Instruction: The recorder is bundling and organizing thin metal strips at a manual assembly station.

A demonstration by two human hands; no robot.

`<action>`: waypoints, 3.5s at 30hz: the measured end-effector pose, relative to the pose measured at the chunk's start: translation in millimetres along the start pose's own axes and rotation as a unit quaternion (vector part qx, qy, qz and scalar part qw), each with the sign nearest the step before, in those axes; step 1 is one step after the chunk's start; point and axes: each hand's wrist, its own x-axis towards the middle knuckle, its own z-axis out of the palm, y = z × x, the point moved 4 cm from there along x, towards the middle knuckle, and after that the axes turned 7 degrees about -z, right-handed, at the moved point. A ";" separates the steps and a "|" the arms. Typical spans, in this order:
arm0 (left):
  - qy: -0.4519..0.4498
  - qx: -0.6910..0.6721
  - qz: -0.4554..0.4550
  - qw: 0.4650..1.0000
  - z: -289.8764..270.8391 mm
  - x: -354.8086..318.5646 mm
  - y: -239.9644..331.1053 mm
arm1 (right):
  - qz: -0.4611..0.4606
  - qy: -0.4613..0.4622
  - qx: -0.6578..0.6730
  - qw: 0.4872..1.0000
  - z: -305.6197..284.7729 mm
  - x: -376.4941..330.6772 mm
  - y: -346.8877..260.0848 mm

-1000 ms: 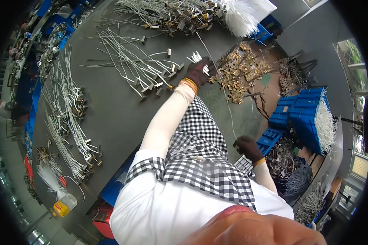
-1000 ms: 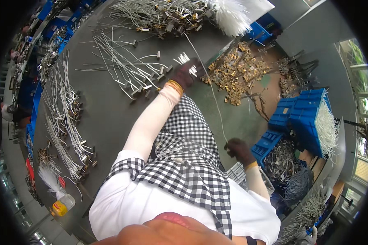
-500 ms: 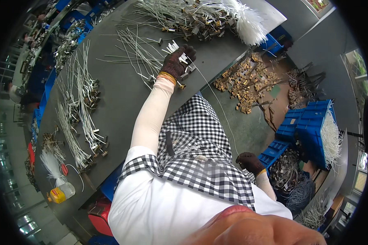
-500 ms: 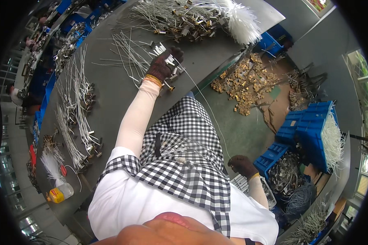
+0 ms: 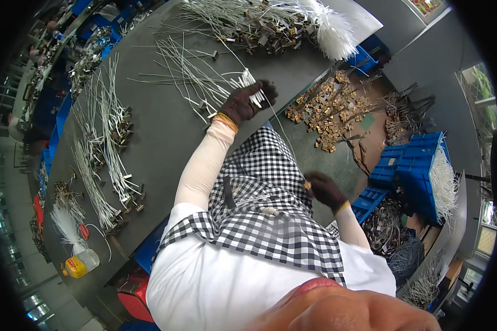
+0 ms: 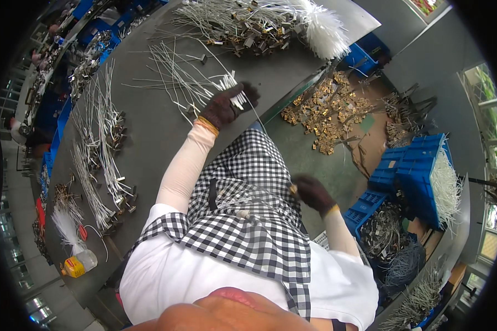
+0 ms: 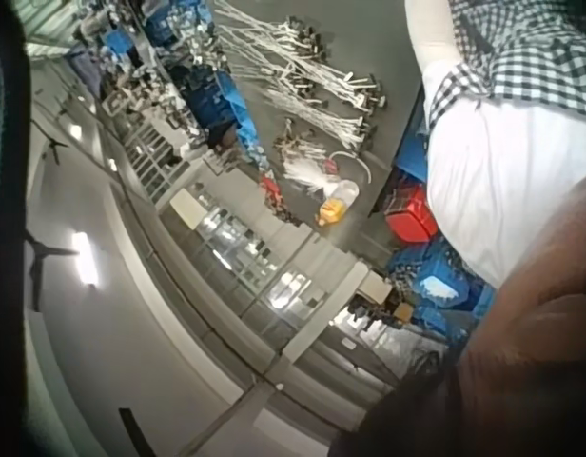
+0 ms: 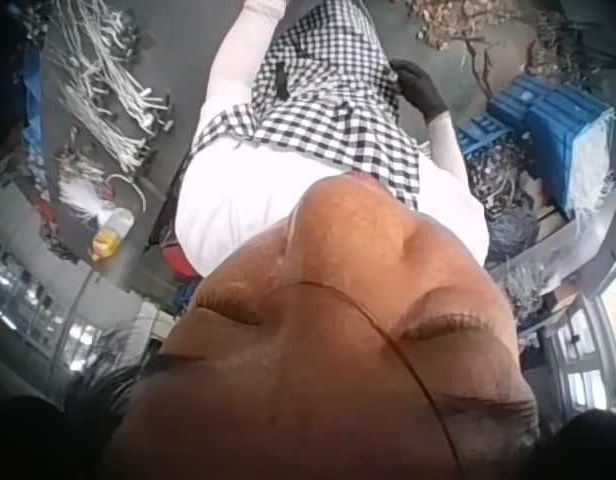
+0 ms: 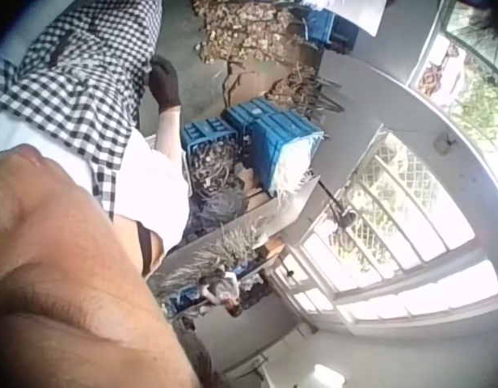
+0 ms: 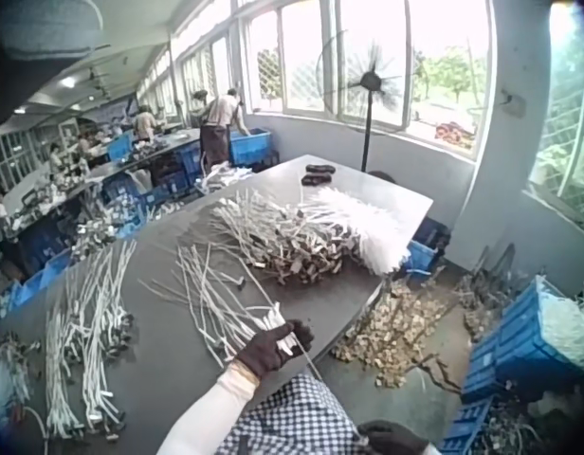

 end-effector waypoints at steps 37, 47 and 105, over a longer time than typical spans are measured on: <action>0.175 0.201 0.102 0.958 -12.8 -100.2 13.0 | -0.315 0.195 -0.035 0.928 36.9 429.5 -247.9; 0.119 0.006 0.029 0.992 -16.6 -67.7 -10.7 | -0.286 0.291 -0.432 0.805 56.0 395.0 -252.7; 0.034 -0.118 0.236 0.964 -76.0 60.5 77.8 | 0.070 0.133 -0.037 0.988 -18.2 -74.4 14.7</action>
